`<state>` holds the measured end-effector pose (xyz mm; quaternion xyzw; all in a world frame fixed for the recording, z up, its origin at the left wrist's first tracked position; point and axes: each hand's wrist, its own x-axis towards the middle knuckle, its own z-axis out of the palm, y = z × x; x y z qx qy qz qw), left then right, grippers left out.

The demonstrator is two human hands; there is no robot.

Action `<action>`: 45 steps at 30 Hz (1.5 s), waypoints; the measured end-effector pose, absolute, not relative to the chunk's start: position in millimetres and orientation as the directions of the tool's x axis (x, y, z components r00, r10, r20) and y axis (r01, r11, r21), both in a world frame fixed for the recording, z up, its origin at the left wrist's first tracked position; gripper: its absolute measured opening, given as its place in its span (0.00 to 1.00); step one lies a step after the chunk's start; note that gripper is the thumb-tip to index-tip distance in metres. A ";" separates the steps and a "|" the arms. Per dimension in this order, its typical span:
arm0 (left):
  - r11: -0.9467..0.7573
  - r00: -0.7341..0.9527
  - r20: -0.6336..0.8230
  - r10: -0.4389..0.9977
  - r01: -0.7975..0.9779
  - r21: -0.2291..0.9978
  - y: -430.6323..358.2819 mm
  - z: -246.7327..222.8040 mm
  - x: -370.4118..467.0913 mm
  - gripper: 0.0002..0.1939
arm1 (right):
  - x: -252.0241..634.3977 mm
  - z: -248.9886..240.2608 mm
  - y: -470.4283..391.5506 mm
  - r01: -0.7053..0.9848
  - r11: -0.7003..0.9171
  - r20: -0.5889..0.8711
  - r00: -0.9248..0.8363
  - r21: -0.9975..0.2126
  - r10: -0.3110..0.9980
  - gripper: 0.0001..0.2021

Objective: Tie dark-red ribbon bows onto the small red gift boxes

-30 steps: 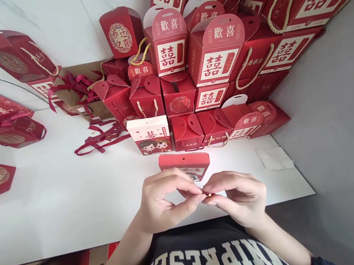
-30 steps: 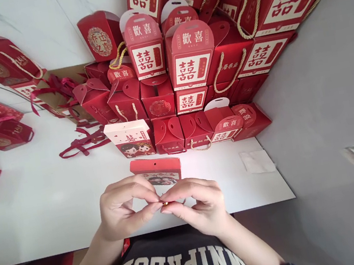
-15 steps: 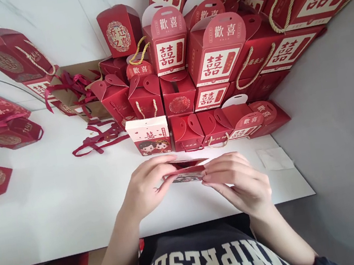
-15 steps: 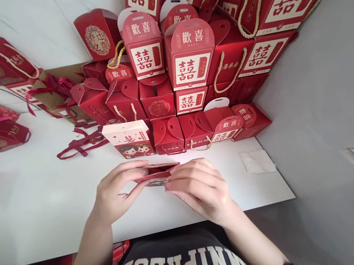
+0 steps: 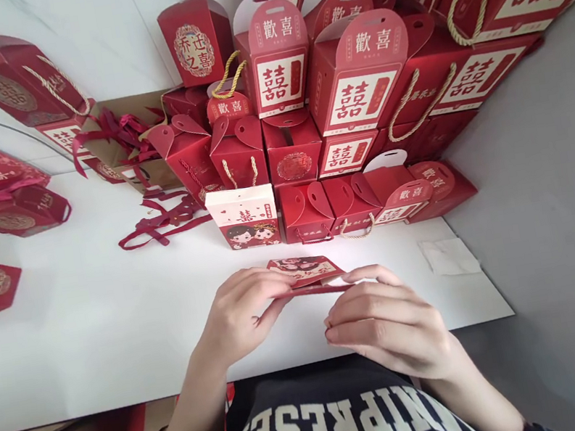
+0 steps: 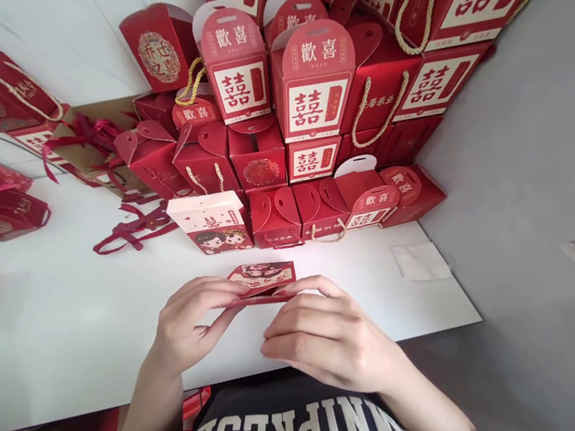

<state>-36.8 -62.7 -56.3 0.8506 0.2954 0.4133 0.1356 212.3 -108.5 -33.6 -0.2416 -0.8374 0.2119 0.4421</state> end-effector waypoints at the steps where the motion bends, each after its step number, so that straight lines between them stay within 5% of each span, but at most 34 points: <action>1: -0.772 0.448 0.629 0.635 0.394 0.499 -61.0 -58.0 -34.5 0.19 | 211.3 -33.9 -108.3 0.240 0.792 0.651 -0.463 -0.562 0.602 0.09; 10: -0.710 0.457 0.555 0.695 0.316 0.630 -39.5 -64.6 -22.2 0.16 | 206.2 -50.0 -84.6 0.466 0.788 0.693 -0.406 -0.404 0.595 0.13; 15: -0.641 0.447 0.482 0.754 0.337 0.690 -37.5 -67.4 -18.2 0.09 | 202.6 -55.0 -77.4 0.515 0.749 0.690 -0.358 -0.417 0.629 0.12; 22: -0.484 0.441 0.317 0.839 0.343 0.805 -42.4 -68.6 -16.2 0.12 | 193.5 -57.4 -74.5 0.633 0.678 0.654 -0.338 -0.373 0.676 0.06; 45: -0.587 0.454 0.416 0.788 0.350 0.730 -47.0 -63.4 -10.8 0.11 | 185.5 -61.5 -81.3 0.653 0.620 0.600 -0.303 -0.435 0.741 0.03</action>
